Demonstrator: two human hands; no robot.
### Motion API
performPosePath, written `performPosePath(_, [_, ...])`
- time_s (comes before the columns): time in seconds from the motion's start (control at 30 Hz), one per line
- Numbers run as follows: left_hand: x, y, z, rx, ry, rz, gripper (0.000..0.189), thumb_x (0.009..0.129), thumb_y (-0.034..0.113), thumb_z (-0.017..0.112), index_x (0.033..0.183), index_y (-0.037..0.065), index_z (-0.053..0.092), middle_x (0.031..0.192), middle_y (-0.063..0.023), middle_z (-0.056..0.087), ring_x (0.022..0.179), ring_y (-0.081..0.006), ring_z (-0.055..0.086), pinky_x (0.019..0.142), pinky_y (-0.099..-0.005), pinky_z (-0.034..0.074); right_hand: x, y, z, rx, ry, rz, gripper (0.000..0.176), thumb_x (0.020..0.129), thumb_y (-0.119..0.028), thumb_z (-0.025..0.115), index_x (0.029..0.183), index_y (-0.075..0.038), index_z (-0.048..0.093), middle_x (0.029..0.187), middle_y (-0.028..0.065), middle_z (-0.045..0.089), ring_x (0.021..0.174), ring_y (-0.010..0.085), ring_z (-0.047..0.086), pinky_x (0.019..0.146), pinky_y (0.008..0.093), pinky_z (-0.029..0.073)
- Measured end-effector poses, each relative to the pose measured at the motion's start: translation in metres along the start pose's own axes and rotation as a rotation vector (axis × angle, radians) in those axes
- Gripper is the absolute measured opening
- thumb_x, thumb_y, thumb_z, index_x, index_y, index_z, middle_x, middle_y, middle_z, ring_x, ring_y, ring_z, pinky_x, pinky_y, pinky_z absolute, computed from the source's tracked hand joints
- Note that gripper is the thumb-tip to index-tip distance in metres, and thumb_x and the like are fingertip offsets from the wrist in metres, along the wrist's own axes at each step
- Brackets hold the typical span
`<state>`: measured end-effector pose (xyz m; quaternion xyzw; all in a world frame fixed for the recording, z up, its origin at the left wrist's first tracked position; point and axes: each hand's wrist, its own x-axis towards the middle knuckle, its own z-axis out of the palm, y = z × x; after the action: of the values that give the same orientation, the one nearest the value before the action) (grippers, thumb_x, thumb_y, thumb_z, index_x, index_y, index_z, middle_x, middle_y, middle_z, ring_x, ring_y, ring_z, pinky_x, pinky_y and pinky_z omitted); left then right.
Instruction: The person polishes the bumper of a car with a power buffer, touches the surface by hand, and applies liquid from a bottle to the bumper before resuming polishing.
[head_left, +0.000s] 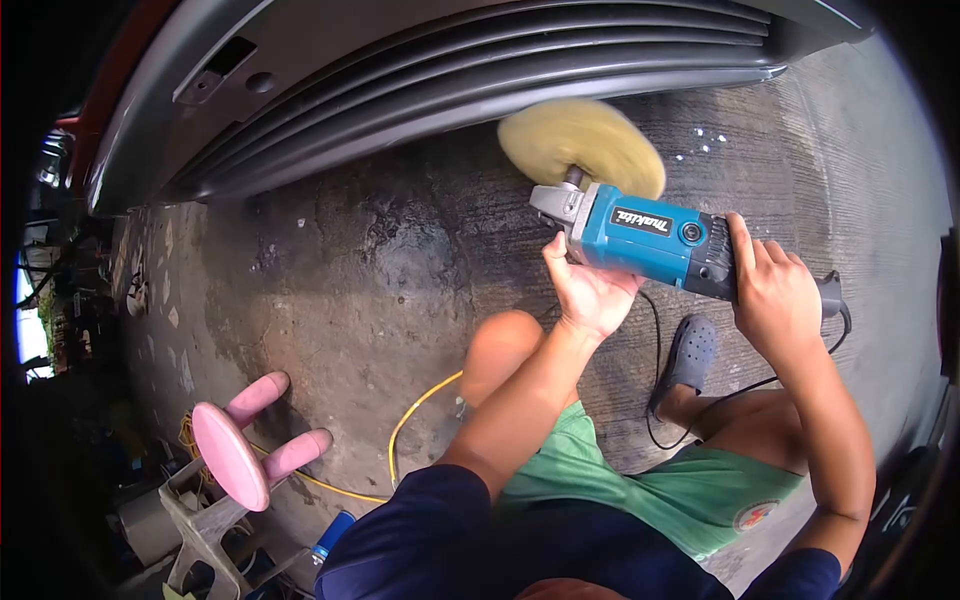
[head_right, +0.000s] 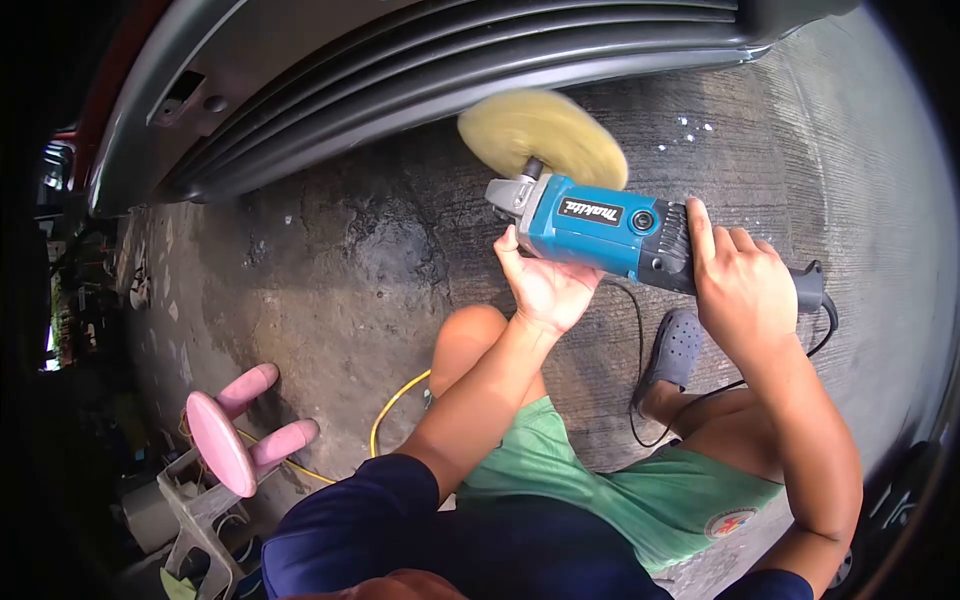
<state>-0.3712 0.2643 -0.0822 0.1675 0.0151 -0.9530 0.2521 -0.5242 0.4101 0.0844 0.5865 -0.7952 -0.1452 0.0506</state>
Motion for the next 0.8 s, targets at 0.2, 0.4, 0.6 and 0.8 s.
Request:
performPosePath(0.2, [-0.016, 0.054, 0.013, 0.035, 0.068, 0.211, 0.08, 0.1, 0.081, 0.044, 0.149, 0.019, 0.057, 0.143, -0.0068, 0.064, 0.131, -0.0304, 0.061, 0.108, -0.0543, 0.051, 0.044, -0.046, -0.017, -0.009, 0.043, -0.121, 0.076, 0.084, -0.006, 0.067, 0.157, 0.005, 0.047, 0.092, 0.0091, 0.073, 0.088, 0.0239, 0.074, 0.077, 0.0365, 0.059])
performPosePath(0.4, [-0.041, 0.152, -0.008, 0.21, 0.182, 0.597, 0.088, 0.098, 0.088, 0.037, 0.155, 0.022, 0.052, 0.15, -0.0064, 0.059, 0.136, -0.0299, 0.058, 0.112, -0.0545, 0.05, 0.117, -0.137, -0.019, 0.128, 0.041, -0.258, 0.078, 0.081, -0.005, 0.073, 0.153, 0.009, 0.048, 0.095, 0.0148, 0.076, 0.092, 0.0272, 0.077, 0.078, 0.0381, 0.064])
performPosePath(0.6, [-0.054, 0.202, -0.015, 0.239, 0.28, 0.711, 0.093, 0.099, 0.087, 0.036, 0.156, 0.016, 0.051, 0.153, -0.0111, 0.057, 0.141, -0.0318, 0.056, 0.118, -0.0567, 0.046, 0.151, -0.186, -0.022, 0.241, 0.05, -0.338, 0.074, 0.083, -0.006, 0.073, 0.15, 0.012, 0.047, 0.094, 0.0171, 0.078, 0.091, 0.0283, 0.079, 0.076, 0.039, 0.065])
performPosePath(0.8, [-0.048, 0.158, -0.012, 0.286, 0.271, 0.485, 0.08, 0.102, 0.08, 0.039, 0.152, 0.02, 0.056, 0.147, -0.0091, 0.062, 0.134, -0.0302, 0.061, 0.108, -0.054, 0.053, 0.117, -0.137, -0.013, 0.177, 0.008, -0.273, 0.072, 0.085, -0.006, 0.071, 0.151, 0.012, 0.047, 0.096, 0.0172, 0.078, 0.094, 0.0287, 0.078, 0.077, 0.0395, 0.065])
